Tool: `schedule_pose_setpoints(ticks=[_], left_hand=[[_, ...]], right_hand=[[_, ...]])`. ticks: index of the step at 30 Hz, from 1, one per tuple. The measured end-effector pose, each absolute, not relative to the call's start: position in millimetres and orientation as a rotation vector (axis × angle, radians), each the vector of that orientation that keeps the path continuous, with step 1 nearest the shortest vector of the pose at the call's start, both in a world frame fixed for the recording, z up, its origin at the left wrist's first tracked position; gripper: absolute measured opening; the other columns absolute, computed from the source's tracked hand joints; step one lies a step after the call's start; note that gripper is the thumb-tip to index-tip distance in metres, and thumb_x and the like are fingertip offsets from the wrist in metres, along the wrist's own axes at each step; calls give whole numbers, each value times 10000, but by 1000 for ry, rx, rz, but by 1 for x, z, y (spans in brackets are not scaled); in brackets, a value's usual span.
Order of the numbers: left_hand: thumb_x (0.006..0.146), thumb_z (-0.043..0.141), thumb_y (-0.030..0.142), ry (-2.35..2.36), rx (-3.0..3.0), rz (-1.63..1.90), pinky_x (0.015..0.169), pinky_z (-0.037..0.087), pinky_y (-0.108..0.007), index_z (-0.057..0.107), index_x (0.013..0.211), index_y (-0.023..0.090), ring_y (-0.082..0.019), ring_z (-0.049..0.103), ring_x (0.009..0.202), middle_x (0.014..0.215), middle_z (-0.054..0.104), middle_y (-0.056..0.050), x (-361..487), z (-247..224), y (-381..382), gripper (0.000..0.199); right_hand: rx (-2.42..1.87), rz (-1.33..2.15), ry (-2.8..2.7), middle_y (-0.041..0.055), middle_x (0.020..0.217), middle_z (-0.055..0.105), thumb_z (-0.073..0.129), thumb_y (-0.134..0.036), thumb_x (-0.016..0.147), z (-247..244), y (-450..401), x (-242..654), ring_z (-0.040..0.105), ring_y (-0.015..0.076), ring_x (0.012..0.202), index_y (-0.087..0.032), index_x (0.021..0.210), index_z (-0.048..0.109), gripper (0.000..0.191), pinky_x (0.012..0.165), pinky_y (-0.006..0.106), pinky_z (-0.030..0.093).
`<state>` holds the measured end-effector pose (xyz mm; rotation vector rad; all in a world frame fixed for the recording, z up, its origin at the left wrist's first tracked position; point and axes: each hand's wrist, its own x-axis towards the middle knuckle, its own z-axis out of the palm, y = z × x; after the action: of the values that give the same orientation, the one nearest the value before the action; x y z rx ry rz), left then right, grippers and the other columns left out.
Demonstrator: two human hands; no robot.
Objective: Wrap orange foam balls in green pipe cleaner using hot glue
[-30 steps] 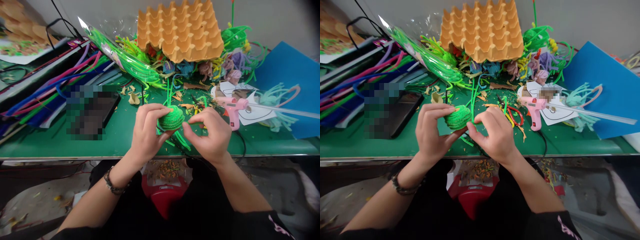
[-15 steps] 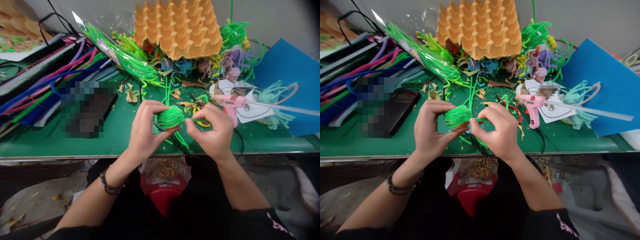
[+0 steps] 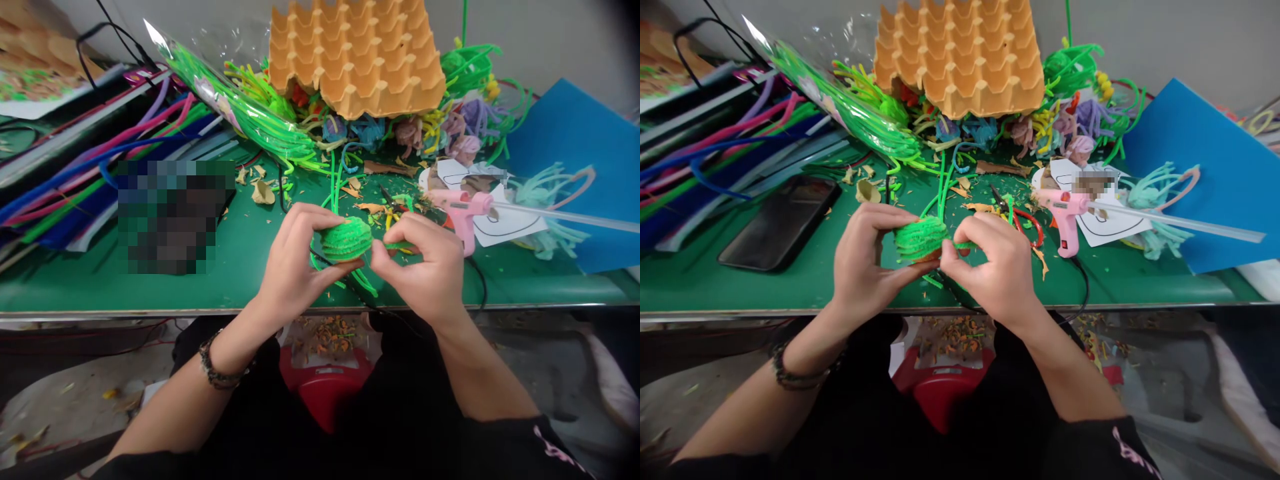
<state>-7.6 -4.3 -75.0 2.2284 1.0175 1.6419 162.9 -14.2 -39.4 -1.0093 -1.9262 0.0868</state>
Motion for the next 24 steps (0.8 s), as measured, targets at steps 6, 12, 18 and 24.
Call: schedule_pose_setpoints(ticks=[6, 12, 18, 24], left_hand=[[608, 826, 370, 895, 1709, 1398, 678, 454, -231, 570, 942, 184, -120, 570, 785, 856, 596, -1, -10, -74, -2, 460], [595, 831, 334, 802, 1428, 1273, 624, 450, -190, 546, 884, 179, -92, 561, 722, 807, 592, 18, -11, -66, -4, 434], [591, 830, 299, 754, 1366, 1228, 616, 459, -190, 531, 829, 177, -94, 565, 707, 772, 584, 24, -11, -64, -4, 401], [588, 832, 315, 730, 1327, 1205, 629, 463, -206, 533, 820, 172, -93, 559, 693, 775, 581, 25, -11, -63, -4, 404]], right_hand=[[-759, 60, -1862, -17, 745, 596, 571, -103, 789, -48, -11, 166, 508, 99, 632, -222, 858, 552, 139, 486, 236, 425], [-706, -187, -1959, -5, 759, 634, 575, -43, 789, -47, -7, 171, 568, 105, 680, -203, 920, 592, 208, 575, 238, 489], [-657, -244, -2002, -24, 695, 558, 548, -83, 841, -48, -6, 173, 534, 98, 649, -235, 962, 617, 206, 580, 247, 469], [-632, -250, -2047, -10, 720, 536, 535, -87, 852, -48, -6, 175, 513, 102, 673, -222, 960, 622, 193, 570, 247, 444]])
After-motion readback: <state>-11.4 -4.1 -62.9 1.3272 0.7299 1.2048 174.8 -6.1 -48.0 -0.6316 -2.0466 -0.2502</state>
